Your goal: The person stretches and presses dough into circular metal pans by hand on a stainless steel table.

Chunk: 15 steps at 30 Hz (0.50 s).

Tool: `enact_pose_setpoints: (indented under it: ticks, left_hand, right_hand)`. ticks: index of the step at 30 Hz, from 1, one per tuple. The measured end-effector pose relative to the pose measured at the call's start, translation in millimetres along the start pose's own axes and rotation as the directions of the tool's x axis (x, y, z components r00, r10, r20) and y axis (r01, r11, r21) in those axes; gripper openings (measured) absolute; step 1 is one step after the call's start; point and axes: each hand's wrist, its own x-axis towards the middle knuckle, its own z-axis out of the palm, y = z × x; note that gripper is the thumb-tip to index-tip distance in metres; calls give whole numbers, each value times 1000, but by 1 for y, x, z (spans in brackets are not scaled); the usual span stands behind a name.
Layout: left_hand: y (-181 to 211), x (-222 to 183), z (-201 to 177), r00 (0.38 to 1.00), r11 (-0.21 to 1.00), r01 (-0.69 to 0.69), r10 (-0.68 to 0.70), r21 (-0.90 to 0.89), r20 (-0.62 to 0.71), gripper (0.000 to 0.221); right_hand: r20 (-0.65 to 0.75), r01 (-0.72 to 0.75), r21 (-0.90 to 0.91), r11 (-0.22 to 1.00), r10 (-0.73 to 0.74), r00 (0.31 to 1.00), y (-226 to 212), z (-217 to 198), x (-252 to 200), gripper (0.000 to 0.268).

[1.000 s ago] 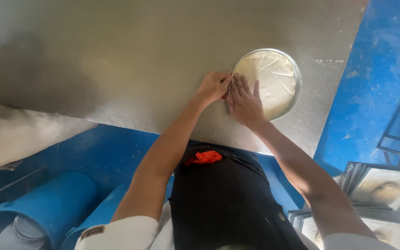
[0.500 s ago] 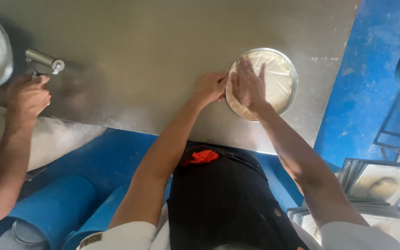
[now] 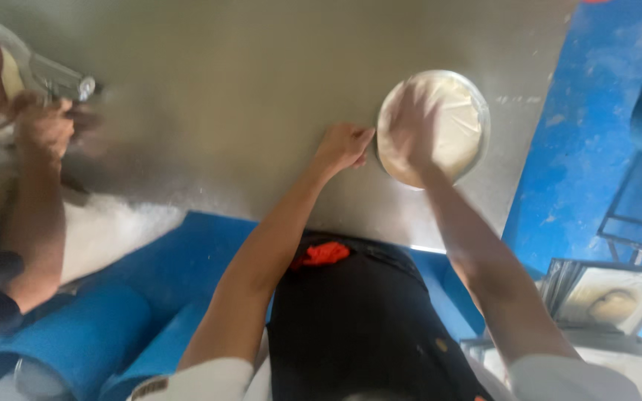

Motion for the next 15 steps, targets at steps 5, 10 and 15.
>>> enact_pose_setpoints:
  ticks: [5, 10, 15]
  left_hand:
    - [4, -2, -16, 1000, 999, 6, -6, -34, -27, 33]
    - [-2, 4, -14, 998, 991, -61, 62, -121, 12, 32]
    - [-7, 0, -8, 1000, 999, -31, 30, -35, -2, 33]
  right_hand:
    - [127, 218, 165, 962, -240, 962, -42, -5, -70, 54]
    - [25, 204, 78, 976, -206, 978, -52, -10, -65, 55]
    - [23, 204, 84, 975, -206, 978, -43, -13, -45, 56]
